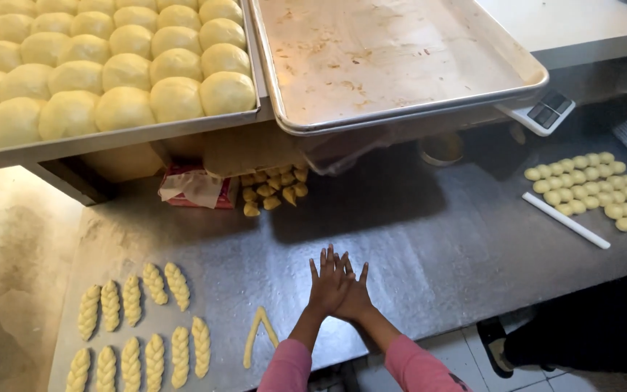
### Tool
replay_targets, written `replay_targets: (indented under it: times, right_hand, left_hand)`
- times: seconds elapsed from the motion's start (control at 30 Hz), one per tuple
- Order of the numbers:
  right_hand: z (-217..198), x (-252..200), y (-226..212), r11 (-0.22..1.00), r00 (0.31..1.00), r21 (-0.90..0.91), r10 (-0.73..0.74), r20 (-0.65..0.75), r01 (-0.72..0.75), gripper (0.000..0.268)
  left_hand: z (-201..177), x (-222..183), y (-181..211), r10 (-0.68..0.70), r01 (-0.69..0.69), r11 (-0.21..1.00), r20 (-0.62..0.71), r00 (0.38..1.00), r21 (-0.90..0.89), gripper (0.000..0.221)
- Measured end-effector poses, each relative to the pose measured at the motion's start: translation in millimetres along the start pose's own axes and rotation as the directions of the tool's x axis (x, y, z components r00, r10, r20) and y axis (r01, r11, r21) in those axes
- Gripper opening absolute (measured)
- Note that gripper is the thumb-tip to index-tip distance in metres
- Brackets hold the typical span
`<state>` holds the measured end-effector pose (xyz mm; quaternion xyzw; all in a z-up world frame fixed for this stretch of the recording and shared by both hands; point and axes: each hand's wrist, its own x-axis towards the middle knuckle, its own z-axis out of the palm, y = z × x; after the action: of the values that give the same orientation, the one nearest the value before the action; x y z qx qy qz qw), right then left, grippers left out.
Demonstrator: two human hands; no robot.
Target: Braiding strips of dough into specialized shapes on a bakery workbench.
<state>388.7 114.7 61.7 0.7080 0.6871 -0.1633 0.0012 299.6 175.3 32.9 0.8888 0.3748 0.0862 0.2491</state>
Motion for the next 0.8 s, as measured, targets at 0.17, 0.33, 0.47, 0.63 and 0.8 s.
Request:
replay_targets:
  times: [0.17, 0.33, 0.47, 0.63, 0.8]
  right_hand:
    - [6.8, -36.7, -12.2, 0.99, 0.996, 0.125, 0.07, -0.055, -0.063, 0.1]
    - [87.4, -109.4, 1.7, 1.0, 0.994, 0.012, 0.014, -0.105, -0.012, 0.105]
    - [109.6, -137.9, 14.6, 0.971, 0.934, -0.234, -0.129, -0.334, 0.051, 0.108]
    - [65.3, -91.3, 15.1, 0.997, 0.991, 0.074, 0.023, -0.132, -0.013, 0.065]
    - [40.6, -40.5, 22.3, 0.99, 0.992, 0.094, 0.112, -0.059, -0.106, 0.064]
  left_hand:
    - [-10.2, -34.1, 5.4, -0.049, 0.038, 0.996, 0.133, 0.99, 0.084, 0.079]
    - [31.5, -122.4, -9.3, 0.247, -0.228, 0.945, -0.057, 0.967, 0.236, 0.09]
    - [48.0, -166.1, 0.6, 0.217, -0.188, 0.944, -0.081, 0.973, 0.271, 0.092]
    - [50.5, -117.8, -3.0, 0.115, -0.045, 0.958, -0.236, 0.965, 0.283, 0.077]
    - [43.8, -50.7, -23.6, 0.013, 0.119, 0.918, -0.328, 0.945, 0.379, 0.079]
